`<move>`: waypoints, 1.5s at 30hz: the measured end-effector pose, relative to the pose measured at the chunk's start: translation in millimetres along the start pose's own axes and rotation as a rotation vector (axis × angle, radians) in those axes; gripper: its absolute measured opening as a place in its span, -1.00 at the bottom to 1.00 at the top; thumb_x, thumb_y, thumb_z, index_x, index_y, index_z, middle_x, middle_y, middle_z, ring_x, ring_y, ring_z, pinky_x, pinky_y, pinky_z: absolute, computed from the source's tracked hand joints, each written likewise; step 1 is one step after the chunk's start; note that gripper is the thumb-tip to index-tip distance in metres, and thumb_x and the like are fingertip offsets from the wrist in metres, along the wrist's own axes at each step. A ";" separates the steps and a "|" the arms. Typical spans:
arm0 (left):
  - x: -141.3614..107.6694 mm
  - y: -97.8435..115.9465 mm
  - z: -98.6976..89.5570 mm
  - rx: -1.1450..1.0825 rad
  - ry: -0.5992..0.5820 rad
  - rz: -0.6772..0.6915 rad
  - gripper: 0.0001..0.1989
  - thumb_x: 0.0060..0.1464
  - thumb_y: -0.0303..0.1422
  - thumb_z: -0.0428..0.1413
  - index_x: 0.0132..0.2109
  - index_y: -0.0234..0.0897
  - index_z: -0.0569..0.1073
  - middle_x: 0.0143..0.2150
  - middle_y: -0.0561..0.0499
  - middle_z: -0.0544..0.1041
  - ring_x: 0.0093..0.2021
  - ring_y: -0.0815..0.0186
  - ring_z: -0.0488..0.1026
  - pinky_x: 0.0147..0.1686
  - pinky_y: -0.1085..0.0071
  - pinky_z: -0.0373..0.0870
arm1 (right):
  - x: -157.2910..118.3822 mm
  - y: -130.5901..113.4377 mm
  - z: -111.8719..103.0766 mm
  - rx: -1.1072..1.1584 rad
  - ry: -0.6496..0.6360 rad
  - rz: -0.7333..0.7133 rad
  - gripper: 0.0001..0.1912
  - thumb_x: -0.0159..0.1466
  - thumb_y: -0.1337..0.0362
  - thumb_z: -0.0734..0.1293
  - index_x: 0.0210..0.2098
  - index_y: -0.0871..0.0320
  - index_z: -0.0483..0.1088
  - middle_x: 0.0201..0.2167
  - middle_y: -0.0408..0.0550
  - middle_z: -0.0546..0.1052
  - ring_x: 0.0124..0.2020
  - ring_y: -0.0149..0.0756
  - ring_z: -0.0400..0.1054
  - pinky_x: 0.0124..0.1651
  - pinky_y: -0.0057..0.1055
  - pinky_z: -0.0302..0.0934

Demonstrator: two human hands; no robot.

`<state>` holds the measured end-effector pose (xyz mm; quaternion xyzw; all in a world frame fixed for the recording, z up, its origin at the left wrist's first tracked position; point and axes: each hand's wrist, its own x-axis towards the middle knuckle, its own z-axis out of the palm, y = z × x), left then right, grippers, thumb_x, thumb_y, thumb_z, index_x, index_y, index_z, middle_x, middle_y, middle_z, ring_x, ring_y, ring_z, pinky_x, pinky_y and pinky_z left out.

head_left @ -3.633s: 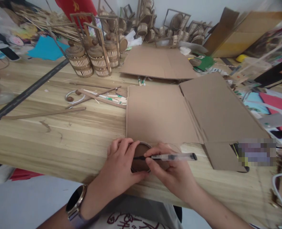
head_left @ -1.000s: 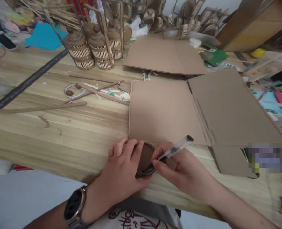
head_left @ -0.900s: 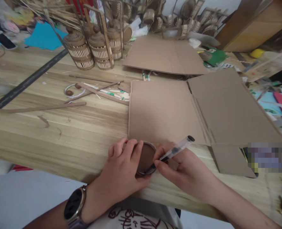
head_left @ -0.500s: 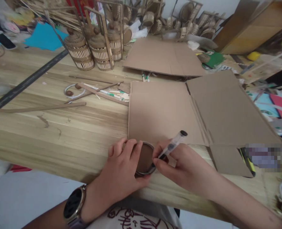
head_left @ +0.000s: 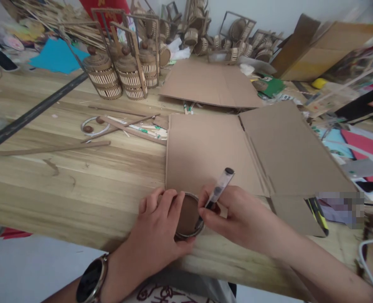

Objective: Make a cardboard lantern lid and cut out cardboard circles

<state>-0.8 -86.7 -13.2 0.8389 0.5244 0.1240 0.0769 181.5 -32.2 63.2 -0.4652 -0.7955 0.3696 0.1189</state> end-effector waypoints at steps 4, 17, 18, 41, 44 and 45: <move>-0.1 -0.7 0.5 -0.009 -0.001 -0.004 -0.26 -0.09 -0.09 0.29 0.19 -0.36 0.34 0.07 -0.26 0.46 0.08 -0.18 0.26 -0.02 -0.10 0.33 | 1.3 2.7 6.8 -0.023 -0.061 -0.029 -0.84 0.09 0.49 0.20 -0.51 0.11 0.28 -0.62 -0.25 0.34 -0.61 -0.45 0.22 -0.53 -0.51 0.05; 1.5 -0.4 1.6 -0.016 0.023 0.002 -0.26 -0.10 -0.14 0.32 0.18 -0.41 0.37 0.05 -0.27 0.48 0.05 -0.17 0.29 -0.04 -0.07 0.34 | 11.5 -10.6 -11.1 -0.181 -0.090 0.028 -0.87 0.09 0.48 0.24 -0.52 0.14 0.31 -0.58 -0.17 0.40 -0.58 -0.42 0.23 -0.52 -0.49 0.00; 1.7 -0.2 1.4 -0.017 0.019 -0.002 -0.27 -0.11 -0.14 0.32 0.17 -0.40 0.38 0.04 -0.27 0.48 0.05 -0.17 0.29 -0.05 -0.06 0.34 | 11.7 -10.1 -8.6 -0.178 -0.099 0.014 -0.86 0.09 0.48 0.24 -0.52 0.14 0.29 -0.58 -0.17 0.40 -0.58 -0.42 0.23 -0.52 -0.49 -0.01; 2.5 -0.8 0.6 -0.006 -0.022 -0.020 -0.30 -0.12 -0.14 0.31 0.15 -0.37 0.39 0.06 -0.27 0.48 0.09 -0.20 0.29 -0.02 -0.09 0.33 | 16.4 -3.2 -2.4 -0.278 -0.173 -0.112 -0.77 0.15 0.47 0.26 -0.59 0.14 0.20 -0.64 -0.26 0.27 -0.58 -0.45 0.07 -0.44 -0.44 -0.06; 2.3 -1.0 1.2 -0.015 -0.043 -0.037 -0.29 -0.12 -0.15 0.30 0.17 -0.34 0.38 0.08 -0.26 0.47 0.11 -0.19 0.29 0.01 -0.09 0.31 | 18.1 -1.4 -1.1 -0.291 -0.191 -0.118 -0.78 0.16 0.46 0.25 -0.58 0.14 0.20 -0.63 -0.25 0.30 -0.57 -0.45 0.09 -0.43 -0.43 -0.05; 2.3 -1.1 1.6 -0.017 -0.045 -0.042 -0.29 -0.11 -0.15 0.30 0.18 -0.33 0.38 0.08 -0.25 0.47 0.11 -0.19 0.29 0.01 -0.09 0.31 | 19.2 -1.6 -1.2 -0.310 -0.189 -0.127 -0.77 0.16 0.47 0.25 -0.59 0.14 0.19 -0.64 -0.26 0.29 -0.57 -0.45 0.08 -0.41 -0.42 -0.03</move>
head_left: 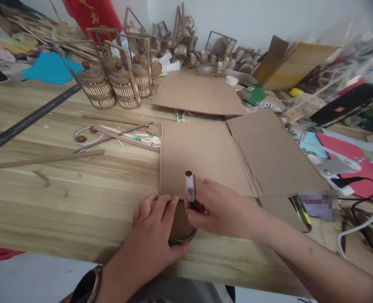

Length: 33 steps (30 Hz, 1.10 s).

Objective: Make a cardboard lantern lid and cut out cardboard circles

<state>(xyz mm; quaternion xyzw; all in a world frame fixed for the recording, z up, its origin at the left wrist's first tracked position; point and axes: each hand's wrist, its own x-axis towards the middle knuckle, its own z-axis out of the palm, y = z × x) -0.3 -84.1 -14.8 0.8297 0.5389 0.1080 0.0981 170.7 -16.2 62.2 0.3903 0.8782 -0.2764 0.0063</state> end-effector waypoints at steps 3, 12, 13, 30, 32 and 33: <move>0.1 -0.2 1.0 0.001 0.001 -0.002 -0.29 -0.10 -0.15 0.29 0.19 -0.34 0.38 0.08 -0.26 0.47 0.11 -0.19 0.29 0.01 -0.08 0.31 | 2.9 -1.1 -3.7 -0.109 0.059 -0.006 -0.73 0.13 0.48 0.26 -0.62 0.13 0.15 -0.66 -0.25 0.27 -0.58 -0.44 0.05 -0.32 -0.37 0.03; -0.8 0.2 3.1 -0.015 0.027 -0.014 -0.31 -0.06 -0.17 0.25 0.21 -0.35 0.38 0.11 -0.24 0.48 0.09 -0.14 0.29 0.03 -0.03 0.30 | -26.0 8.1 -6.5 0.247 0.539 -0.028 -0.88 0.23 0.41 0.24 -0.39 0.13 0.39 -0.49 -0.16 0.49 -0.48 -0.38 0.38 -0.42 -0.50 0.21; -1.1 0.2 3.6 -0.013 0.037 -0.016 -0.32 -0.06 -0.17 0.25 0.20 -0.34 0.39 0.11 -0.23 0.48 0.09 -0.14 0.30 0.02 -0.02 0.30 | -30.5 10.2 -0.7 0.269 0.595 -0.005 -0.88 0.24 0.40 0.25 -0.36 0.13 0.41 -0.47 -0.15 0.51 -0.46 -0.37 0.40 -0.43 -0.50 0.23; -3.2 2.4 4.4 -0.031 0.150 -0.005 -0.27 -0.13 -0.33 0.27 0.21 -0.39 0.30 0.04 -0.23 0.49 0.04 -0.15 0.28 -0.03 -0.02 0.26 | -35.5 -4.0 78.1 0.296 0.876 -0.025 -0.84 0.22 0.47 0.30 -0.30 0.08 0.44 -0.49 -0.18 0.54 -0.45 -0.32 0.44 -0.35 -0.38 0.30; -1.8 3.3 2.6 -0.061 0.101 -0.039 -0.35 -0.11 -0.36 0.24 0.18 -0.34 0.37 0.07 -0.21 0.49 0.06 -0.15 0.27 -0.02 -0.03 0.27 | -33.9 -4.6 79.0 0.215 0.864 -0.054 -0.83 0.22 0.48 0.29 -0.30 0.09 0.43 -0.48 -0.17 0.54 -0.43 -0.30 0.44 -0.33 -0.35 0.30; -1.1 3.8 1.7 -0.077 0.080 -0.056 -0.38 -0.10 -0.37 0.22 0.18 -0.32 0.39 0.08 -0.20 0.48 0.07 -0.15 0.26 -0.02 -0.04 0.27 | -33.6 -5.1 79.5 0.180 0.856 -0.061 -0.83 0.23 0.49 0.29 -0.31 0.09 0.43 -0.49 -0.16 0.54 -0.43 -0.29 0.44 -0.32 -0.34 0.29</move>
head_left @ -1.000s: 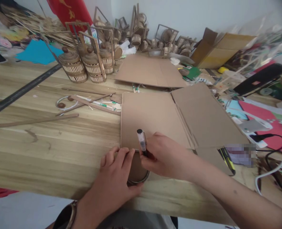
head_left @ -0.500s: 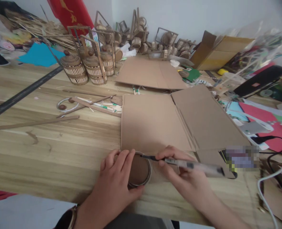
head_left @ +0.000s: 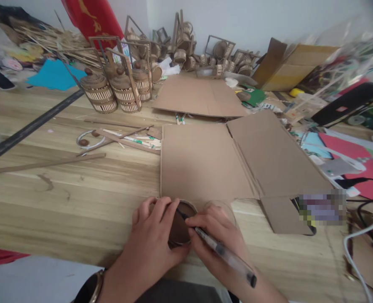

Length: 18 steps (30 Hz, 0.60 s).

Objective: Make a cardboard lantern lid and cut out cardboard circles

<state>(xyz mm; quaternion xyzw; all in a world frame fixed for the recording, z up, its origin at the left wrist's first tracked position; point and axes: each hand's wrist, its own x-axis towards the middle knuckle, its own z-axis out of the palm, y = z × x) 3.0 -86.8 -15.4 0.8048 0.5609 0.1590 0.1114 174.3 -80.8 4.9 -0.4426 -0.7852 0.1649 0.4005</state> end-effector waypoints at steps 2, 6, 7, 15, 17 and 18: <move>1.3 1.2 -1.5 -0.026 -0.030 -0.034 -0.38 -0.10 -0.37 0.21 0.18 -0.31 0.41 0.10 -0.19 0.48 0.09 -0.15 0.25 0.00 -0.06 0.27 | -0.3 -0.9 0.8 -0.044 -0.027 -0.015 -0.82 0.24 0.49 0.28 -0.31 0.09 0.43 -0.49 -0.15 0.55 -0.42 -0.28 0.44 -0.30 -0.33 0.29; 2.2 2.3 -2.8 -0.043 -0.071 -0.047 -0.36 -0.11 -0.37 0.21 0.19 -0.33 0.40 0.11 -0.20 0.48 0.10 -0.17 0.24 0.00 -0.09 0.28 | 0.0 -1.0 2.3 -0.074 -0.054 -0.031 -0.82 0.24 0.49 0.28 -0.30 0.10 0.44 -0.47 -0.15 0.57 -0.41 -0.28 0.45 -0.28 -0.32 0.27; 2.2 2.3 -2.7 -0.041 -0.075 -0.045 -0.35 -0.12 -0.37 0.21 0.19 -0.33 0.40 0.11 -0.20 0.48 0.10 -0.17 0.24 0.00 -0.10 0.28 | 0.4 -0.4 2.5 -0.076 -0.053 -0.042 -0.82 0.23 0.49 0.28 -0.29 0.10 0.43 -0.47 -0.15 0.58 -0.42 -0.29 0.45 -0.28 -0.32 0.27; 3.2 1.7 -2.9 -0.017 -0.076 -0.028 -0.37 -0.08 -0.30 0.24 0.19 -0.32 0.40 0.11 -0.21 0.47 0.09 -0.16 0.25 -0.02 -0.08 0.29 | -3.2 3.8 -8.7 -0.220 -0.029 -0.118 -0.81 0.21 0.51 0.28 -0.28 0.11 0.41 -0.50 -0.17 0.54 -0.47 -0.30 0.41 -0.29 -0.31 0.21; 3.0 1.0 -3.2 -0.018 -0.073 -0.015 -0.35 -0.07 -0.28 0.27 0.19 -0.33 0.39 0.11 -0.21 0.47 0.10 -0.17 0.24 -0.01 -0.09 0.28 | -7.2 2.2 -12.3 -0.272 -0.036 -0.138 -0.80 0.21 0.53 0.28 -0.28 0.11 0.39 -0.52 -0.19 0.52 -0.49 -0.31 0.39 -0.31 -0.31 0.17; 2.7 0.7 -3.2 -0.019 -0.073 -0.008 -0.34 -0.08 -0.26 0.28 0.19 -0.34 0.38 0.11 -0.22 0.47 0.10 -0.17 0.24 0.00 -0.10 0.28 | -9.4 1.0 -13.1 -0.290 -0.036 -0.141 -0.80 0.21 0.54 0.28 -0.28 0.11 0.38 -0.53 -0.20 0.52 -0.51 -0.32 0.38 -0.31 -0.31 0.16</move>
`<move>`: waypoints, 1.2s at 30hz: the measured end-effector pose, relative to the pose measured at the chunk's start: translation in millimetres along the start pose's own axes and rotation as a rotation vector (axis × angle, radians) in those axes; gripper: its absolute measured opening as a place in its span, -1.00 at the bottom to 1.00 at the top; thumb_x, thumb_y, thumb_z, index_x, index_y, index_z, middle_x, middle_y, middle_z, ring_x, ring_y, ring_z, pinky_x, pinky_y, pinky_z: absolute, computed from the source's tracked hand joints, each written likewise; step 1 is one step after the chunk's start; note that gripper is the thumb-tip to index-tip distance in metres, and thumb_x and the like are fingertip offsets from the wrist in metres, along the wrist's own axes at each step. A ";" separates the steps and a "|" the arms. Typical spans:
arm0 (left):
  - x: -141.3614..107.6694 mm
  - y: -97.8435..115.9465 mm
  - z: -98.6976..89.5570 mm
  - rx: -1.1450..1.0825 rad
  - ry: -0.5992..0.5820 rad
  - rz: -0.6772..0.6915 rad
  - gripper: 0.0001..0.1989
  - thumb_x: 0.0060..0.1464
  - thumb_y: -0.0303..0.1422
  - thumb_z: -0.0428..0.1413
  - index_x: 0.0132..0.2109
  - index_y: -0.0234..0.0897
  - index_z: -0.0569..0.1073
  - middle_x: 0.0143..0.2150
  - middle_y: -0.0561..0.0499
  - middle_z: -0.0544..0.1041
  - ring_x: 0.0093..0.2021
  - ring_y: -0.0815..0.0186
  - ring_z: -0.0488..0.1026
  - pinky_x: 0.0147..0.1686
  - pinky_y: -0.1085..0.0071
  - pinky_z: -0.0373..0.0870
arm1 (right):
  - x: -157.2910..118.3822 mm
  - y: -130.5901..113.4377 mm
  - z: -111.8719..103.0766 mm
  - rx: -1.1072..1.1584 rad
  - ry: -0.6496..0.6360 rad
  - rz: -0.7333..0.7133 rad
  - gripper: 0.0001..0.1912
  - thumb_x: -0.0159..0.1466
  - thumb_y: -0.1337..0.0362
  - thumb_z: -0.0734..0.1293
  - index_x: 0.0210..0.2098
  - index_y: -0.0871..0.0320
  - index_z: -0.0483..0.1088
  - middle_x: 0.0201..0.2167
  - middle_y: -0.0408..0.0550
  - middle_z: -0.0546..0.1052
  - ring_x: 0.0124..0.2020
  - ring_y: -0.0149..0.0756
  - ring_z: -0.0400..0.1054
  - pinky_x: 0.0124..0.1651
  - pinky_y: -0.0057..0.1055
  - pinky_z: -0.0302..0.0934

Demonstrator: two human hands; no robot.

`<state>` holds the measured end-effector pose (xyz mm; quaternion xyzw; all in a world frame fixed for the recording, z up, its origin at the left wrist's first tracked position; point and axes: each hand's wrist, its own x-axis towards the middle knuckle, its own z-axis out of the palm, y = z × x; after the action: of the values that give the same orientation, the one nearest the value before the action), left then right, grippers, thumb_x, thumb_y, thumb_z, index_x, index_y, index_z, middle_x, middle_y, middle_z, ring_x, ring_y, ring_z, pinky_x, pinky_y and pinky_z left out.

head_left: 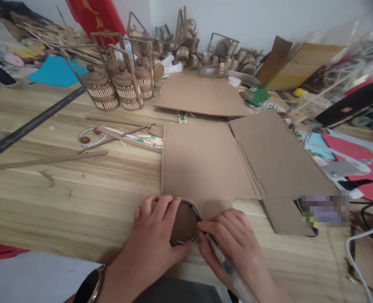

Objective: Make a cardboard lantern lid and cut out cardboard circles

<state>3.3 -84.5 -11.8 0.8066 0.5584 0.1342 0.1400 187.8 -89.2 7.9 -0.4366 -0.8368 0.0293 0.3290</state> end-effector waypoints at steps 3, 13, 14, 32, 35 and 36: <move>-1.4 -0.5 0.6 0.013 0.003 0.006 -0.33 -0.06 -0.22 0.29 0.19 -0.33 0.37 0.13 -0.22 0.46 0.12 -0.17 0.22 0.01 -0.09 0.27 | -4.2 -4.4 0.7 0.009 0.023 -0.002 -0.82 0.26 0.51 0.26 -0.27 0.10 0.37 -0.53 -0.21 0.51 -0.51 -0.32 0.36 -0.28 -0.30 0.13; -2.6 -0.5 1.4 0.024 0.030 0.006 -0.41 -0.01 -0.25 0.23 0.18 -0.30 0.38 0.10 -0.19 0.46 0.11 -0.14 0.25 -0.01 -0.04 0.29 | 5.7 -3.6 0.9 -0.042 -0.122 -0.105 -0.74 0.44 0.41 0.10 -0.19 0.15 0.41 -0.47 -0.13 0.56 -0.44 -0.26 0.37 -0.18 -0.27 0.10; -2.4 -0.4 1.3 0.023 0.029 0.005 -0.41 0.00 -0.24 0.24 0.18 -0.30 0.38 0.09 -0.19 0.46 0.10 -0.15 0.26 -0.02 -0.04 0.29 | 5.1 -3.3 0.0 -0.056 -0.118 -0.106 -0.74 0.44 0.41 0.10 -0.19 0.15 0.41 -0.47 -0.13 0.55 -0.45 -0.25 0.36 -0.18 -0.27 0.09; 0.5 5.0 -8.1 -0.006 -0.075 -0.011 -0.34 -0.03 -0.23 0.27 0.24 -0.14 0.36 0.13 -0.16 0.42 0.13 -0.18 0.24 0.01 -0.11 0.30 | 32.8 8.9 -52.4 0.076 -0.228 0.077 -0.89 0.41 0.30 0.22 -0.23 0.06 0.37 -0.40 -0.12 0.55 -0.34 -0.24 0.47 -0.27 -0.31 0.26; 3.3 5.8 -12.5 -0.024 -0.103 -0.019 -0.39 -0.02 -0.20 0.26 0.20 -0.12 0.39 0.10 -0.14 0.42 0.13 -0.18 0.23 0.00 -0.10 0.32 | 46.6 14.7 -45.0 0.164 -0.357 0.118 -0.82 0.40 0.30 0.21 -0.29 0.10 0.43 -0.40 -0.11 0.57 -0.35 -0.26 0.49 -0.32 -0.36 0.29; 4.4 6.0 -13.9 -0.025 -0.112 -0.024 -0.40 -0.02 -0.19 0.26 0.19 -0.11 0.40 0.10 -0.14 0.42 0.14 -0.18 0.23 0.00 -0.10 0.32 | 51.4 15.0 -42.5 0.192 -0.426 0.140 -0.81 0.39 0.31 0.22 -0.32 0.11 0.43 -0.41 -0.11 0.57 -0.39 -0.28 0.48 -0.34 -0.38 0.28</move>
<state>4.8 -81.2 3.6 0.8043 0.5575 0.0943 0.1828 202.2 -51.5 63.1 -0.4443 -0.8484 0.2227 0.1822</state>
